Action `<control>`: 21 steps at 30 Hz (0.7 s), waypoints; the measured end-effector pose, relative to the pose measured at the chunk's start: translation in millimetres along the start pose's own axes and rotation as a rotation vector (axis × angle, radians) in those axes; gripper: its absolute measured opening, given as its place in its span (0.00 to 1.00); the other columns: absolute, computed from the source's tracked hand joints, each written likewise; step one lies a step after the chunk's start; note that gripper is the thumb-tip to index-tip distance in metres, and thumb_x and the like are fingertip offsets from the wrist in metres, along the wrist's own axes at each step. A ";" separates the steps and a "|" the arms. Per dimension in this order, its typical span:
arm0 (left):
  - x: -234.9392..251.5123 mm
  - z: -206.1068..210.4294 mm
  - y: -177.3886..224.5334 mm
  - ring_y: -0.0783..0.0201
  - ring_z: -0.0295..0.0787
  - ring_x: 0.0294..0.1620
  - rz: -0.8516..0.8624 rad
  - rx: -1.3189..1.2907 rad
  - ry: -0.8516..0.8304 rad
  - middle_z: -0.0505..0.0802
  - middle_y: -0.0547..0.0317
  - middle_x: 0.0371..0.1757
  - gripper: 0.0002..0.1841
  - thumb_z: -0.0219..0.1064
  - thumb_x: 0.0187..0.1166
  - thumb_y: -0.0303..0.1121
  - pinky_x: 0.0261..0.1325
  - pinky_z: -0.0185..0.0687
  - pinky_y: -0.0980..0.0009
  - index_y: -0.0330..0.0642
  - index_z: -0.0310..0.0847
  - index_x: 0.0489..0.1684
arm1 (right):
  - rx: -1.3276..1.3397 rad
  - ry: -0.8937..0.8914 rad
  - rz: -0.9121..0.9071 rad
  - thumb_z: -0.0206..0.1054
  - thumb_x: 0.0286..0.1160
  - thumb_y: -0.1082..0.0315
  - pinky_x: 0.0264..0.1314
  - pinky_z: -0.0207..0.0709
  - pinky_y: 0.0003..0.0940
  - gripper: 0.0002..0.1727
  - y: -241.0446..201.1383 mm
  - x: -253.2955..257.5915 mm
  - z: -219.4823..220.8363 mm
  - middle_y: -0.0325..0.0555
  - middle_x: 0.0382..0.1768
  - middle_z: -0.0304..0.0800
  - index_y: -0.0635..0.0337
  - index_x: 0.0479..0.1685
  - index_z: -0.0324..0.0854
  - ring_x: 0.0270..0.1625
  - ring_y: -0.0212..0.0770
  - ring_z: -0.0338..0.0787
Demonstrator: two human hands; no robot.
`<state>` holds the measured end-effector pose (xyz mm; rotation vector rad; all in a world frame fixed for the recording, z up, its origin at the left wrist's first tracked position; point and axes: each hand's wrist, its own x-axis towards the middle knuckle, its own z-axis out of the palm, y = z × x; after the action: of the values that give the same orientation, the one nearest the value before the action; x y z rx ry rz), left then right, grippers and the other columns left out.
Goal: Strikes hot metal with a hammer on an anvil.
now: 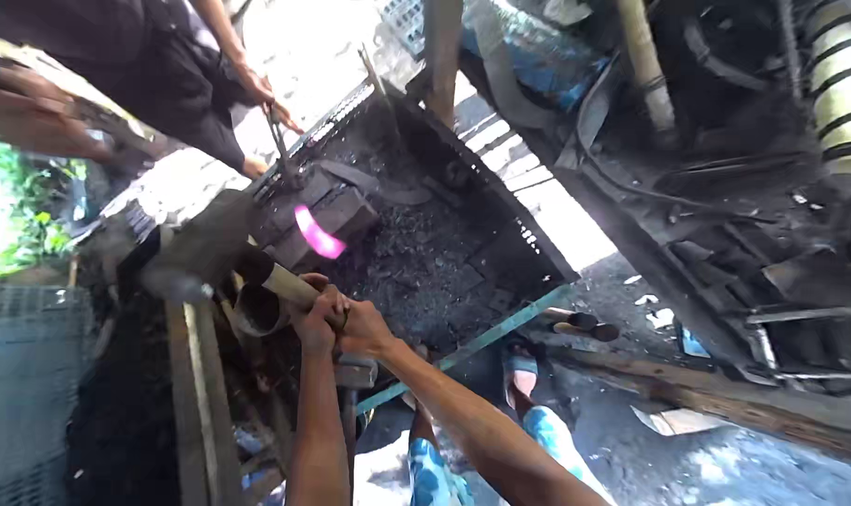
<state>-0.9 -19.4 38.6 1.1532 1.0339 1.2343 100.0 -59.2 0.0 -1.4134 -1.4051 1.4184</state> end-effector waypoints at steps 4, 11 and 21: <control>-43.1 68.5 189.5 0.67 0.88 0.28 0.299 0.186 -0.127 0.92 0.61 0.30 0.22 0.85 0.62 0.37 0.38 0.89 0.67 0.41 0.84 0.53 | 0.109 0.083 -0.466 0.80 0.53 0.50 0.55 0.89 0.54 0.30 -135.5 -46.1 -32.3 0.42 0.49 0.98 0.53 0.60 0.90 0.52 0.42 0.96; 31.5 58.4 261.1 0.73 0.84 0.23 0.531 0.410 -0.273 0.89 0.75 0.25 0.25 0.84 0.63 0.52 0.30 0.84 0.75 0.58 0.79 0.54 | 0.031 0.277 -0.876 0.86 0.40 0.61 0.37 0.86 0.51 0.24 -227.5 35.4 -70.9 0.44 0.34 0.93 0.57 0.42 0.89 0.38 0.45 0.93; -28.1 59.1 88.1 0.65 0.92 0.38 0.084 0.560 0.001 0.93 0.58 0.41 0.32 0.85 0.59 0.48 0.47 0.92 0.63 0.34 0.81 0.56 | 0.356 0.203 -0.303 0.83 0.55 0.58 0.50 0.92 0.42 0.23 -40.8 -32.6 -9.6 0.43 0.38 0.96 0.62 0.49 0.88 0.43 0.34 0.95</control>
<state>42.3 -53.6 133.4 1.6337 1.3938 1.0327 106.2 -80.8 48.1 -1.0353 -1.1160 1.2187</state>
